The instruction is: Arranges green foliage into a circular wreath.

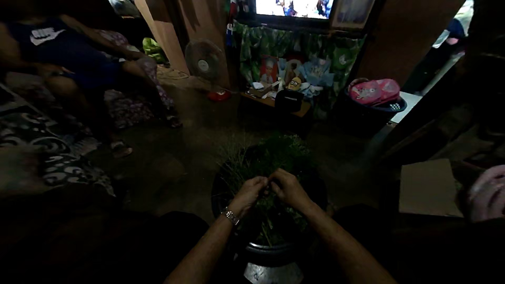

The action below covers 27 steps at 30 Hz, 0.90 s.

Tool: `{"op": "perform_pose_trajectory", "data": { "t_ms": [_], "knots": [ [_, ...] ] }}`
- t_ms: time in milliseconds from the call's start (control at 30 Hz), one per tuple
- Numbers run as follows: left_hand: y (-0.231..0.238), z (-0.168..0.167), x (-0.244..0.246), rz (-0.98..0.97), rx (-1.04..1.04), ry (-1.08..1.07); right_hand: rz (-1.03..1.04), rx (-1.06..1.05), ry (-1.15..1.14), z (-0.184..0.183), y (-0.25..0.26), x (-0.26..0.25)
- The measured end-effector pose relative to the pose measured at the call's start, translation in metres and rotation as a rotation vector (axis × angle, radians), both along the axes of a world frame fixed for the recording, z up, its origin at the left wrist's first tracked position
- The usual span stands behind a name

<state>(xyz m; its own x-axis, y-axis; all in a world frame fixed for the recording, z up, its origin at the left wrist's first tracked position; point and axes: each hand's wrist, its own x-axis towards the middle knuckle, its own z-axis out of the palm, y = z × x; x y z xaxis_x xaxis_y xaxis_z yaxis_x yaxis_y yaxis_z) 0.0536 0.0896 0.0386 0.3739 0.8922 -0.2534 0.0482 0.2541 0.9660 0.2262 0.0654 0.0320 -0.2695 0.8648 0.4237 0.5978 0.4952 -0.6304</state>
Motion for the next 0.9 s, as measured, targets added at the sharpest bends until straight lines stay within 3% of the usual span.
{"op": "perform_pose_trajectory", "data": {
  "t_ms": [167,400,700,800,900],
  "knots": [
    [-0.005,-0.006,0.003,-0.030,0.109,0.028,-0.056,-0.065,-0.020,0.009,-0.009,-0.007],
    [-0.006,0.009,0.003,-0.027,0.238,0.309,-0.121,-0.213,-0.097,0.030,-0.012,-0.008],
    [0.003,0.010,-0.004,-0.017,0.277,0.419,-0.144,-0.191,-0.082,0.038,-0.012,0.009],
    [0.015,0.008,-0.020,-0.020,0.338,0.451,-0.178,-0.084,-0.070,0.041,-0.013,0.029],
    [0.013,0.011,-0.026,-0.103,0.380,0.497,-0.204,0.201,-0.137,0.031,-0.004,0.048]
  ]
}}
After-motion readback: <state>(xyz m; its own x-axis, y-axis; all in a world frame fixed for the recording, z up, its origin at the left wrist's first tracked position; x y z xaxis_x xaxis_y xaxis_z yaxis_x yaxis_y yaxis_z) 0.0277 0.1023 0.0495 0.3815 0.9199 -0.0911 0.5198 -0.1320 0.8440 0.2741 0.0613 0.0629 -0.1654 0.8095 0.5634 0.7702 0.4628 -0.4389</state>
